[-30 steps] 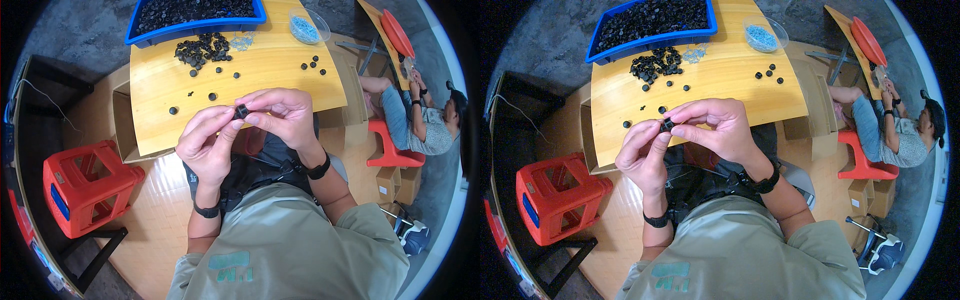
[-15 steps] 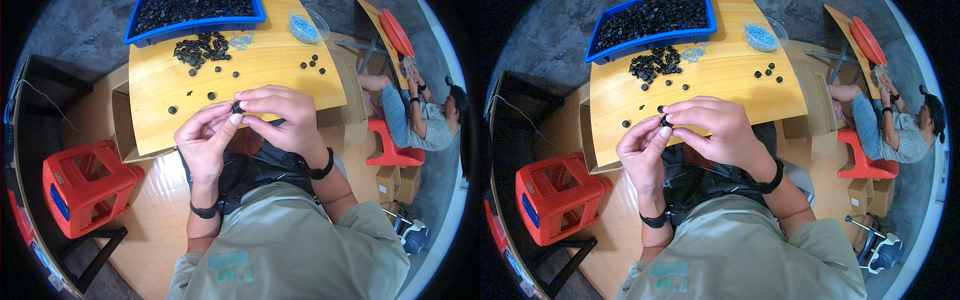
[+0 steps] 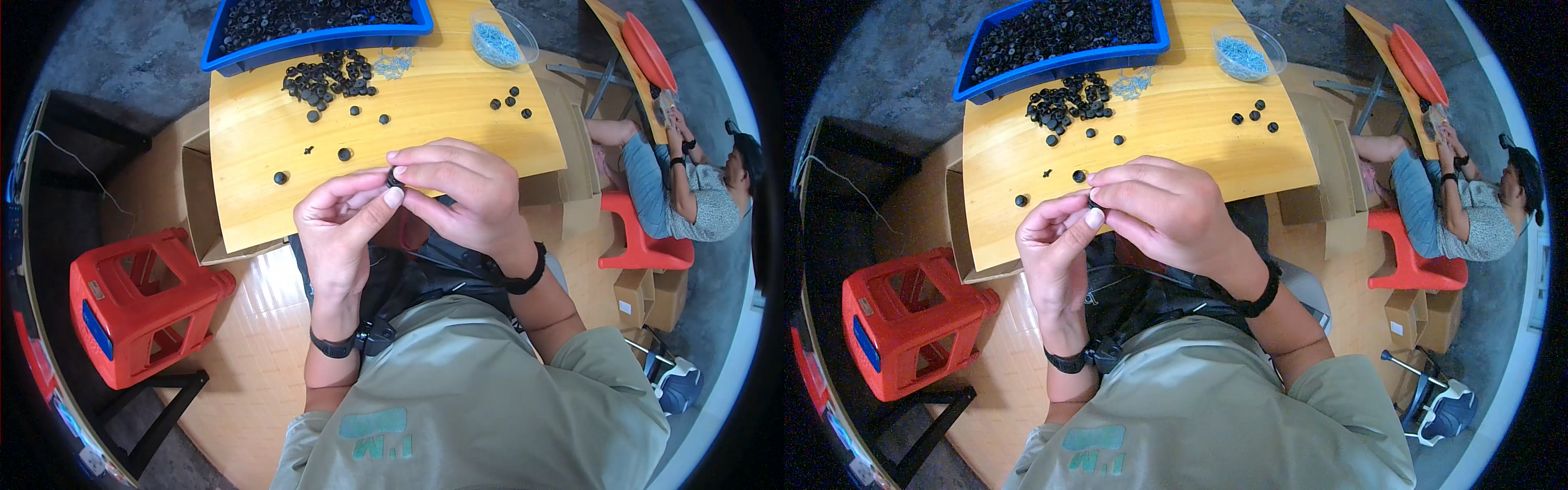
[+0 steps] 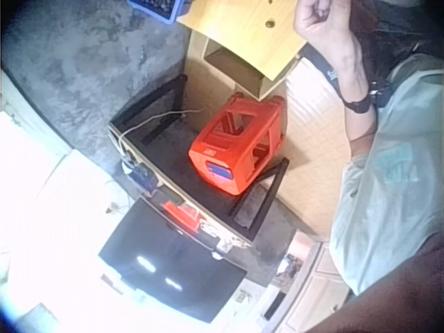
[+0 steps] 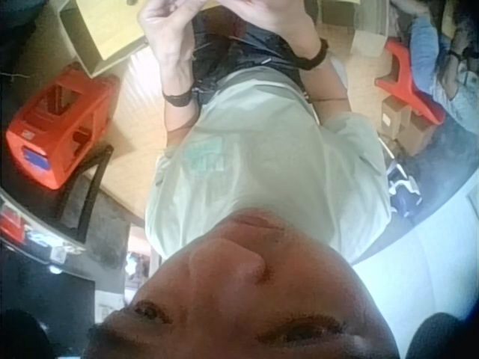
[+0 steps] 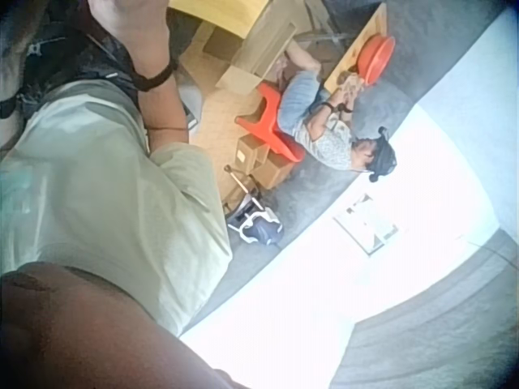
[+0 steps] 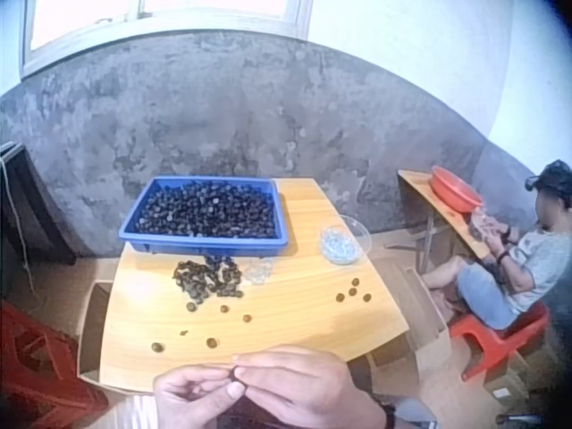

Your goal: The person repeatedly picks up a black plastic part and a metal pin, inserts the pin into the part, and places the assembly on the table.

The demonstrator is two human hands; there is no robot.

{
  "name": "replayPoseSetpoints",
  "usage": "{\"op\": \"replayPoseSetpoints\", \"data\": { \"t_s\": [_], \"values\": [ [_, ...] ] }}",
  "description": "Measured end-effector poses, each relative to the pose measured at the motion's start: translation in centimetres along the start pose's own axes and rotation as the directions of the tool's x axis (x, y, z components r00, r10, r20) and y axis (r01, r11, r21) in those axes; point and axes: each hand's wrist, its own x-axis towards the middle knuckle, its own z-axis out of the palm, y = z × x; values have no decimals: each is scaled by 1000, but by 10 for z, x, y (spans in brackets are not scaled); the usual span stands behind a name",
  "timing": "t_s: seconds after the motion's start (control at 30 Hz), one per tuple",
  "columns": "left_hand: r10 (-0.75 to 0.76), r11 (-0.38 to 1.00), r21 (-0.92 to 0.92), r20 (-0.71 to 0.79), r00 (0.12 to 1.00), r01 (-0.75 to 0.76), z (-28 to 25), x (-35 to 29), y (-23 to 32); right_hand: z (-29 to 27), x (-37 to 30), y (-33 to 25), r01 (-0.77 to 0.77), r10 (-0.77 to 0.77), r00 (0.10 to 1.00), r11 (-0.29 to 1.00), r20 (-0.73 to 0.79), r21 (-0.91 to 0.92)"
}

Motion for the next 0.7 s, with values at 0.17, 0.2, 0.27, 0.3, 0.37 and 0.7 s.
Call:
{"op": "replayPoseSetpoints", "data": {
  "t_s": [0.17,0.2,0.27,0.3,0.37,0.7],
  "values": [
    [-4,998,63,6,1000,4,1,-1,1,2,-2,1,26,-27,999,999,-42,-38],
    [-5,998,63,5,1000,4,1,-1,1,3,-2,1,22,-24,998,999,-58,-42],
    [59,987,147,1,998,-59,2,-1,3,4,-4,1,-12,12,998,1000,-68,-11],
    [58,988,146,0,998,-58,3,-1,3,4,-5,1,-46,47,996,999,-77,18],
    [92,981,168,35,995,-96,3,0,5,5,-7,0,-85,89,993,995,-82,48],
    [100,988,113,50,994,-105,4,2,0,19,-22,0,-295,385,913,854,-139,429]
  ]
}}
